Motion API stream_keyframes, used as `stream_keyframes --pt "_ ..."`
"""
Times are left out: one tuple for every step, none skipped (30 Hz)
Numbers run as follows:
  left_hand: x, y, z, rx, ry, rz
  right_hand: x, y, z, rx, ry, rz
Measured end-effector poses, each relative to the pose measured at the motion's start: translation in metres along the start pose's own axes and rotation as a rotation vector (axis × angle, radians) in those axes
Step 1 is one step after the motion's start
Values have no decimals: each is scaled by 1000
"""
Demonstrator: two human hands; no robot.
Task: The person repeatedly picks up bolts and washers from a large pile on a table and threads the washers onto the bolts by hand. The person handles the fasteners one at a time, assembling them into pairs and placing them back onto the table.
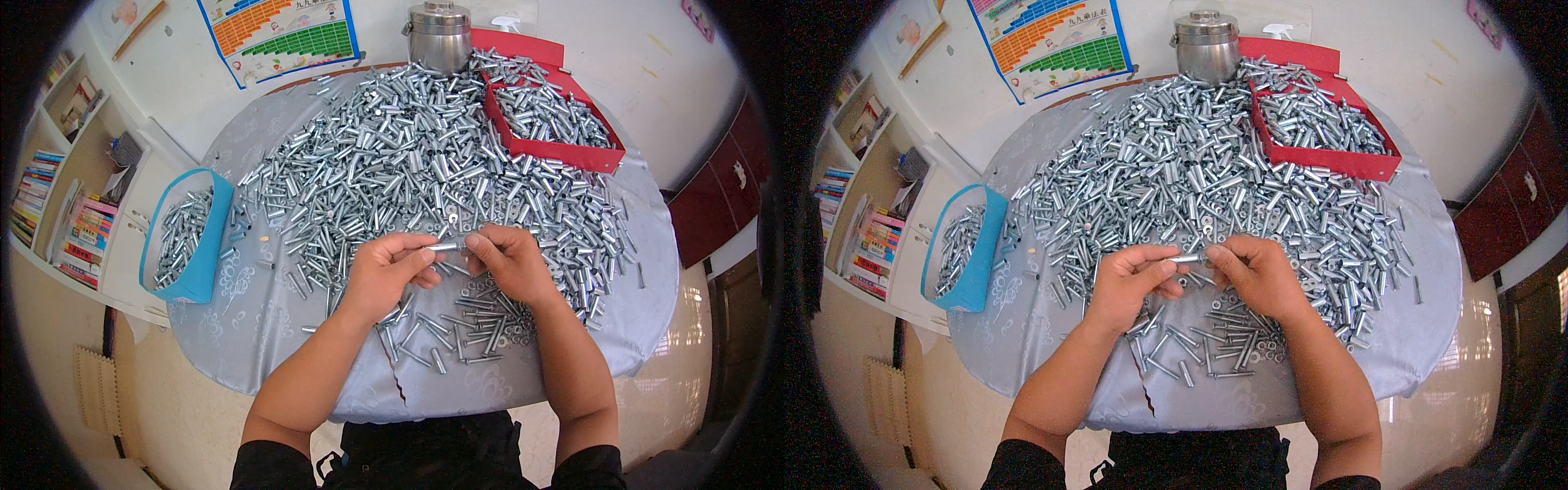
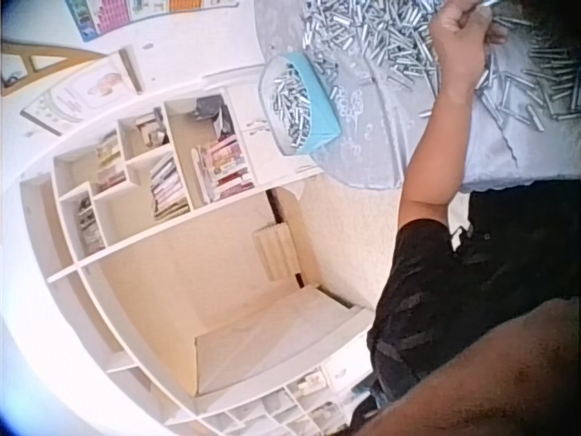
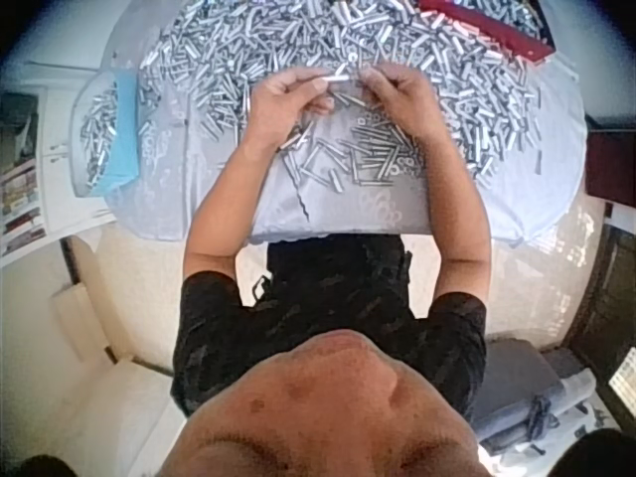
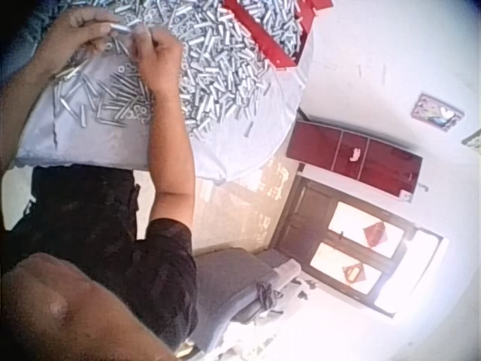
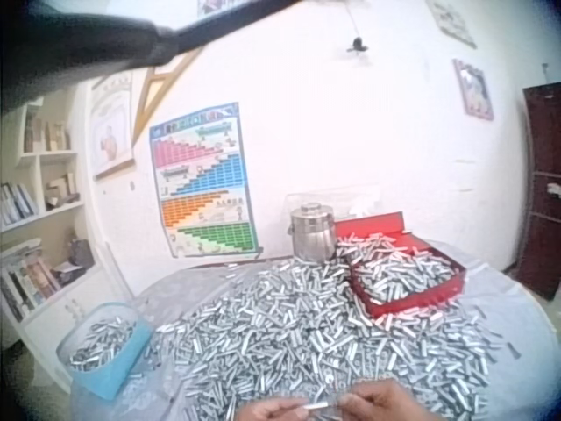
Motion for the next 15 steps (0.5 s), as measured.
stream_keyframes --pt "0 -1 0 -3 -3 -4 3 1 0 -6 -20 -3" --pt "-1 -1 1 -5 -7 -8 5 1 1 -12 -41 -7" --pt "-1 -1 0 -5 -5 3 1 -2 0 33 -9 -61" --pt "-1 0 0 -5 -3 14 -6 -8 0 78 22 -116" --pt "-1 0 -1 -6 -1 26 -9 -11 0 123 54 -170" --pt "0 0 -1 -6 -2 24 -7 -11 0 108 57 -121" --pt "0 1 0 -6 -3 21 -2 -10 -1 94 60 -71" --pt "1 1 0 -6 -3 19 1 -8 0 79 63 -21" --pt "0 0 0 -5 -3 13 2 -6 0 40 4 -24" --pt "0 0 0 -4 -3 8 3 -2 0 2 -54 -27" --pt "0 0 0 -3 -3 3 3 0 1 -37 -112 -30" --pt "0 0 0 -4 -2 4 -1 -5 0 37 -50 -73" --pt "0 0 0 -5 -1 5 -6 -13 -1 111 13 -117" --pt "0 0 0 -6 1 7 -9 -18 -1 185 76 -160" --pt "0 0 0 -8 -2 11 -8 -15 -1 134 74 -97"
Point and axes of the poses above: each hand's wrist, its own z-axis away from the middle knuckle, its own y-axis out of the back of the hand, x = y × z, the point moved 1 cm from there along -z, towards the middle knuckle, and after that the axes turned 8 degrees about y, right-handed, at the moved point
